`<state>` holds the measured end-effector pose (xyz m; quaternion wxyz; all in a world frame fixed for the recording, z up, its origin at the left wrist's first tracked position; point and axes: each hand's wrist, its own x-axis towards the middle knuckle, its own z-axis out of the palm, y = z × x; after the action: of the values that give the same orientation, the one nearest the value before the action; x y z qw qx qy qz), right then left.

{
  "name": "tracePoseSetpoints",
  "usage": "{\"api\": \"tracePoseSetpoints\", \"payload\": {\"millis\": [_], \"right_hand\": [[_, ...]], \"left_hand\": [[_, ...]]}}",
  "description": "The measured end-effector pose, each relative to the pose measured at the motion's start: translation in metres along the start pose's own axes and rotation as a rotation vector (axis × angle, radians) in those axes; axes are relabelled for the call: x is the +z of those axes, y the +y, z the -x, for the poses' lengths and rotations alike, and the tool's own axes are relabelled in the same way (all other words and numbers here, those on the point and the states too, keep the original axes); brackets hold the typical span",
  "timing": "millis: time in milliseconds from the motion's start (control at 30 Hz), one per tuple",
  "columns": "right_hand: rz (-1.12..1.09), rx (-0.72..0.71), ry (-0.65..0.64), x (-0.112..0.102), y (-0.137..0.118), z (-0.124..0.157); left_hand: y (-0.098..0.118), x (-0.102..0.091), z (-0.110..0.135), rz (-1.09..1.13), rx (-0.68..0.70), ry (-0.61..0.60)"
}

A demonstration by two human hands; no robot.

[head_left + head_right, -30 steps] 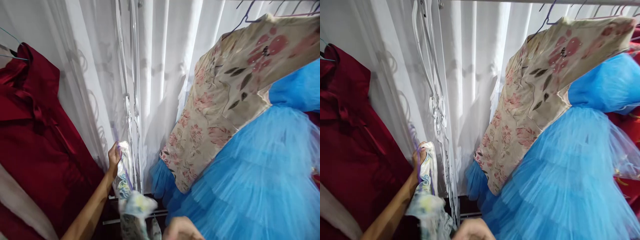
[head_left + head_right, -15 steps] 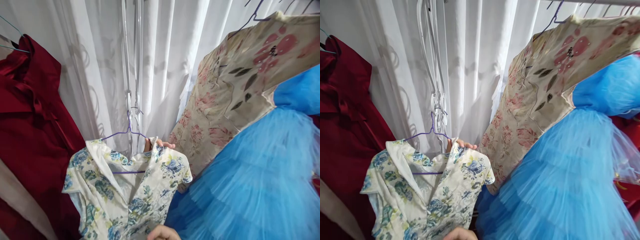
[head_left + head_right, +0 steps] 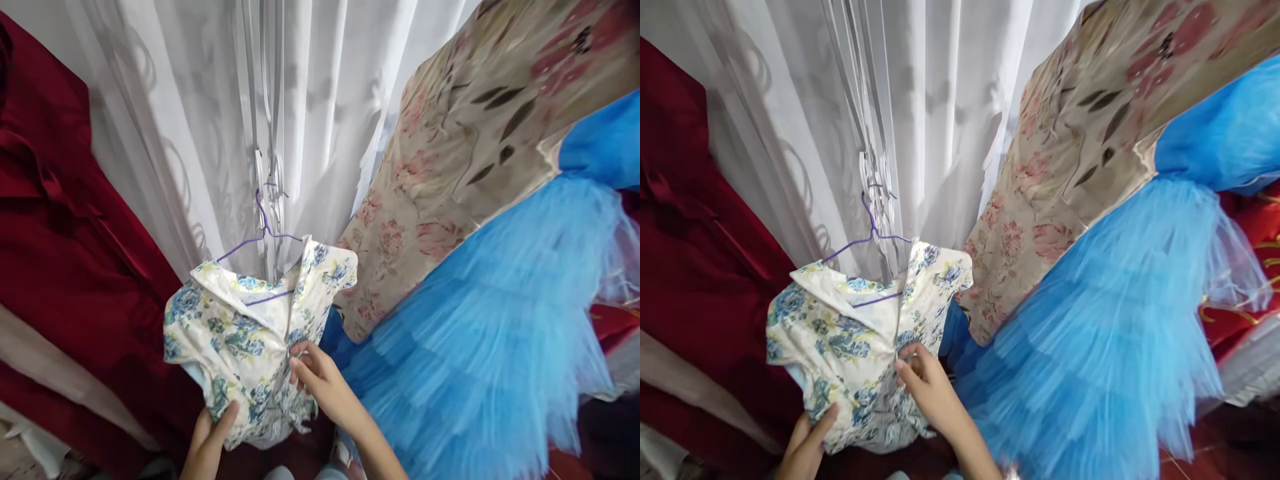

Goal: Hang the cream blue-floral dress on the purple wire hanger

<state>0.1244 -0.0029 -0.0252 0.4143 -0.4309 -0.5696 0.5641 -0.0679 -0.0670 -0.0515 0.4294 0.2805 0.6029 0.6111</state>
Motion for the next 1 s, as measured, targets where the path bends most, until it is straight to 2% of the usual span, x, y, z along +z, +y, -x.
{"api": "tracePoseSetpoints", "payload": {"millis": [133,200,267,333,400,433,467,500,567,600,700,767,867,1000], "right_hand": [[0.172,-0.055,0.057,0.015,-0.002,-0.02],[0.137,-0.077,0.072,0.016,-0.004,-0.026],[0.067,-0.093,0.068,0.014,-0.006,-0.029],[-0.004,-0.088,0.051,0.012,-0.005,-0.03],[-0.062,-0.061,0.046,0.012,-0.002,-0.028],[-0.079,-0.047,0.05,0.013,-0.001,-0.027],[-0.086,-0.038,0.059,0.015,0.0,-0.025],[-0.085,-0.034,0.067,0.016,0.0,-0.023],[-0.085,-0.027,0.07,0.02,-0.001,-0.02],[-0.093,-0.023,0.067,0.022,-0.002,-0.018],[-0.15,0.008,0.054,0.023,-0.003,-0.017],[-0.189,0.036,0.051,0.02,-0.001,-0.02],[-0.197,0.039,0.081,0.006,0.004,-0.029],[-0.1,0.026,0.155,-0.021,0.013,-0.049]], "left_hand": [[-0.02,-0.017,-0.017,-0.086,-0.064,-0.134],[-0.023,-0.024,-0.02,-0.113,-0.076,-0.17],[-0.023,-0.028,-0.024,-0.093,-0.035,-0.135],[-0.023,-0.028,-0.029,-0.037,0.171,0.043],[-0.024,-0.021,-0.035,-0.011,0.514,0.274],[-0.025,-0.014,-0.037,-0.042,0.656,0.312],[-0.025,-0.006,-0.038,-0.107,0.739,0.267],[-0.026,0.004,-0.038,-0.188,0.766,0.158],[-0.027,0.026,-0.036,-0.324,0.709,-0.123],[-0.028,0.037,-0.036,-0.359,0.675,-0.223],[-0.028,0.065,-0.038,-0.358,0.664,-0.357],[-0.028,0.076,-0.044,-0.363,0.668,-0.439],[-0.029,0.082,-0.058,-0.382,0.664,-0.44],[-0.03,0.078,-0.084,-0.359,0.666,-0.172]]}}
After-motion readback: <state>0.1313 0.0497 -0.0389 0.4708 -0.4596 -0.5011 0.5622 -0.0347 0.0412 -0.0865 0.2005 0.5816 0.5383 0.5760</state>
